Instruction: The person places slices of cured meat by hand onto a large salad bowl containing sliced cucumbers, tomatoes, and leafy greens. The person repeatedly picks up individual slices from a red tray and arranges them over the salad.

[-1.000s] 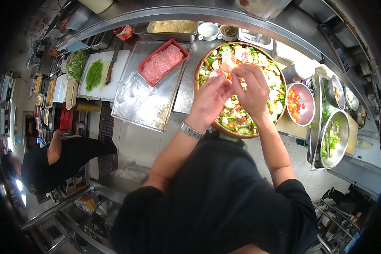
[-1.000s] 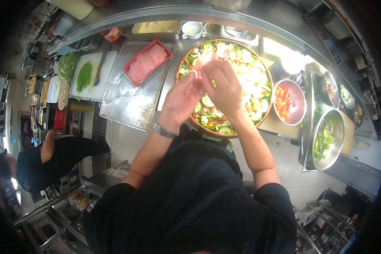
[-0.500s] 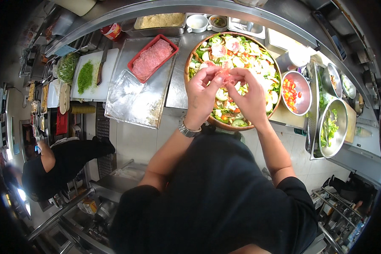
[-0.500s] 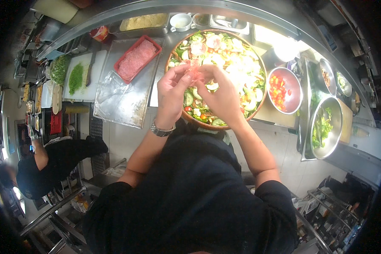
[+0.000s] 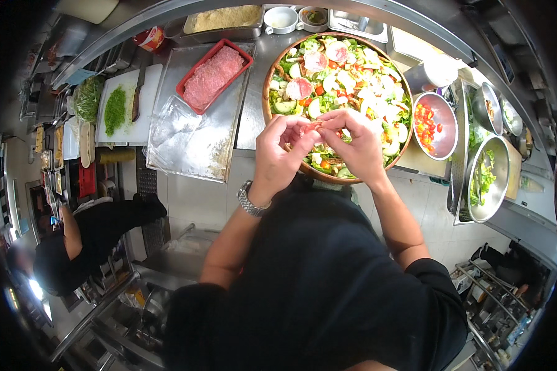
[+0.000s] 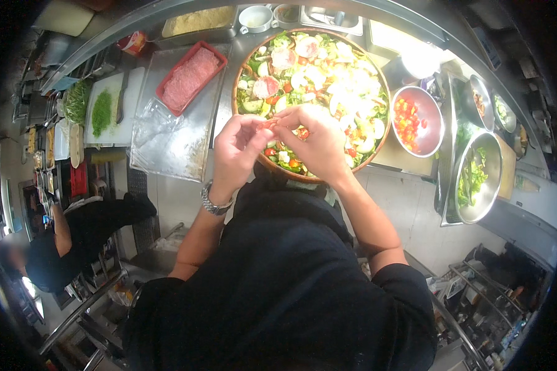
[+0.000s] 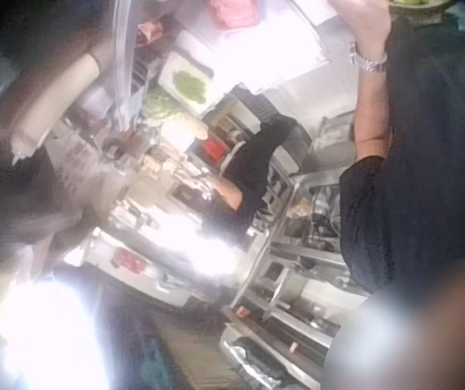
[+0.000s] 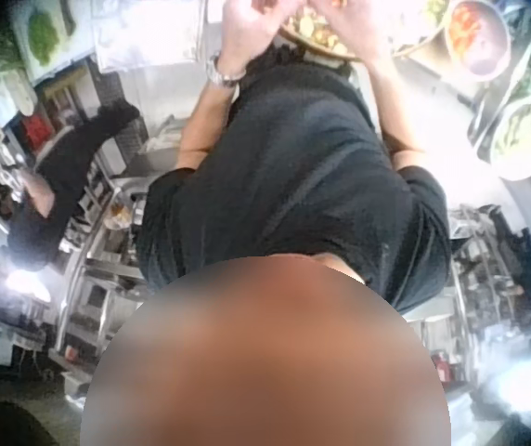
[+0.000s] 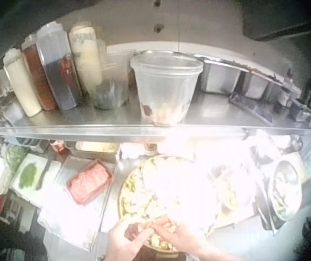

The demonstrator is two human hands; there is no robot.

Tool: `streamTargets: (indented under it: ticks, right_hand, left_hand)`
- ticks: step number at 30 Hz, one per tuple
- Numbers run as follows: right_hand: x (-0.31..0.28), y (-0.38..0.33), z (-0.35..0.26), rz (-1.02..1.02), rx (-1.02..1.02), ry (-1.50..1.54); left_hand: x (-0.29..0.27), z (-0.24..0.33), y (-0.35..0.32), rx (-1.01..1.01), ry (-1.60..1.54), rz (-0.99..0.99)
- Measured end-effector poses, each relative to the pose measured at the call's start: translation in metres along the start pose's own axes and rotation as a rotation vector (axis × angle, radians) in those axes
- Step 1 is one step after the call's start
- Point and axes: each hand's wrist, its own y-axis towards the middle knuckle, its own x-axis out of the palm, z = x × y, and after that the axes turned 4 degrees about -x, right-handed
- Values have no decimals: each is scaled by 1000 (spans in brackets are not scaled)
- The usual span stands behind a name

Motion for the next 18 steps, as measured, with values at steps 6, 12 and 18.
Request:
streamTargets:
  ticks: [6,12,18]
  right_hand:
    - [10,-3,13,20,-18,-241]
    - [17,-7,26,59,-25,-150]
    - [23,-14,37,157,-166,-209]
  left_hand:
    - [-6,-13,-4,-232,-115,66]
    - [3,-23,0,-247,-170,67]
    - [8,-26,-8,-246,-65,28]
